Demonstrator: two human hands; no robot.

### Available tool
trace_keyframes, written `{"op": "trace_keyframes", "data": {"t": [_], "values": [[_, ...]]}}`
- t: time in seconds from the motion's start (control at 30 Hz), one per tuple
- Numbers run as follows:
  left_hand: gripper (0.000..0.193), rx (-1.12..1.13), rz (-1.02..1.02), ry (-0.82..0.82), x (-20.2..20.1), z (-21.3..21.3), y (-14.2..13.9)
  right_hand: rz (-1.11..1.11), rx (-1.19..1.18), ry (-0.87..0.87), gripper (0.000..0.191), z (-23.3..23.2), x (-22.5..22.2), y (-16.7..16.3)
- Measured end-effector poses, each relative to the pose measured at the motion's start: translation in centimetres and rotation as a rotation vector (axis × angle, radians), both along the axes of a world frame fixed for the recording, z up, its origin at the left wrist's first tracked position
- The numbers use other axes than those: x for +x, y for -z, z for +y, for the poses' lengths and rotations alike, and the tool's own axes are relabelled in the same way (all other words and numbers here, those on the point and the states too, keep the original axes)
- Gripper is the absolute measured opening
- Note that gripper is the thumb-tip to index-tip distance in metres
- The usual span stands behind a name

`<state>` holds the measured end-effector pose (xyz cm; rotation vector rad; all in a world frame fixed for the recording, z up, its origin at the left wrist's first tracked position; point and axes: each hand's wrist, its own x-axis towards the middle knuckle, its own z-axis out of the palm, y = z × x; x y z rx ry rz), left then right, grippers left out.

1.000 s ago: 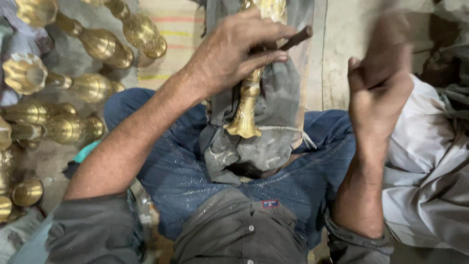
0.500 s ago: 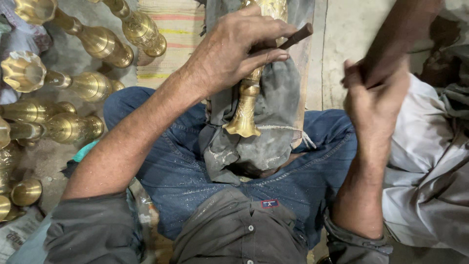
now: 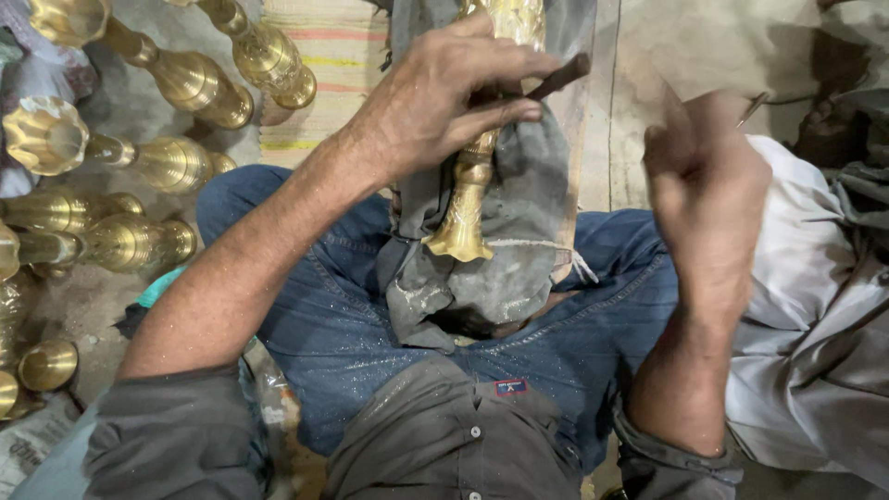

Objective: The person sits cross-legged on the floor with a brass vase resting on a sandbag on their lap. They hold a punch against the vase's embossed surface and strike it with a wooden mallet, repositioning the punch repeatedly to work the decorative pattern, occasionally rotating the vase and feeling the surface by hand.

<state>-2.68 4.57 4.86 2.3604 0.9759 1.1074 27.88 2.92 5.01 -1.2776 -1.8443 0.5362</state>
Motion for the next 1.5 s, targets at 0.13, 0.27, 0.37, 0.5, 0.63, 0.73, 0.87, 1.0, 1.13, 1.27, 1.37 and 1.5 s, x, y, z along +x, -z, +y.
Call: {"op": "trace_keyframes", "data": {"t": [0.13, 0.27, 0.37, 0.5, 0.63, 0.73, 0.87, 1.0, 1.13, 1.27, 1.37, 1.5], "values": [[0.040, 0.032, -0.022, -0.002, -0.1, 0.0, 0.3, -0.067, 0.039, 0.023, 0.021, 0.1, -0.2, -0.9], [0.041, 0.028, 0.002, -0.003, -0.1, 0.1, 0.4, -0.678, 0.263, -0.013, 0.028, 0.2, 0.3, -1.6], [0.042, 0.025, 0.013, -0.009, 0.1, 0.2, 0.5, -0.269, 0.143, -0.026, 0.021, 0.2, 0.5, -1.4], [0.040, 0.044, 0.029, -0.006, 0.2, 0.2, 0.7, -0.298, 0.046, -0.025, 0.015, 0.4, 0.5, -1.2], [0.040, 0.007, 0.021, 0.007, 0.0, 0.2, 1.1, -0.025, 0.000, 0.031, 0.018, 0.4, 0.0, -1.0], [0.040, 0.042, 0.013, 0.048, -0.4, 0.6, 1.2, -0.326, 0.156, -0.007, 0.021, 0.0, 0.0, -0.9], [0.038, 0.038, -0.019, 0.083, -0.6, 0.6, 1.5, -0.204, 0.192, -0.057, 0.032, -0.1, 0.4, 0.1], [0.042, -0.026, -0.008, 0.060, -0.6, 0.5, 1.6, -0.495, 0.256, -0.040, 0.033, 0.4, 1.9, 0.6], [0.039, 0.040, -0.032, 0.088, -0.7, 0.6, 1.6, -0.219, 0.314, -0.102, 0.042, 0.1, 1.8, 1.0], [0.039, -0.043, -0.047, 0.097, -0.7, 0.6, 1.6, -0.251, 0.223, -0.012, 0.027, -0.3, 0.2, -0.6], [0.039, -0.002, -0.046, 0.094, -0.8, 0.6, 1.7, 0.371, -0.125, 0.096, 0.026, -0.6, -1.8, -1.8], [0.040, 0.039, -0.044, 0.100, -0.8, 0.8, 1.9, -0.734, 0.474, 0.007, 0.027, -0.7, -1.2, -3.6]]}}
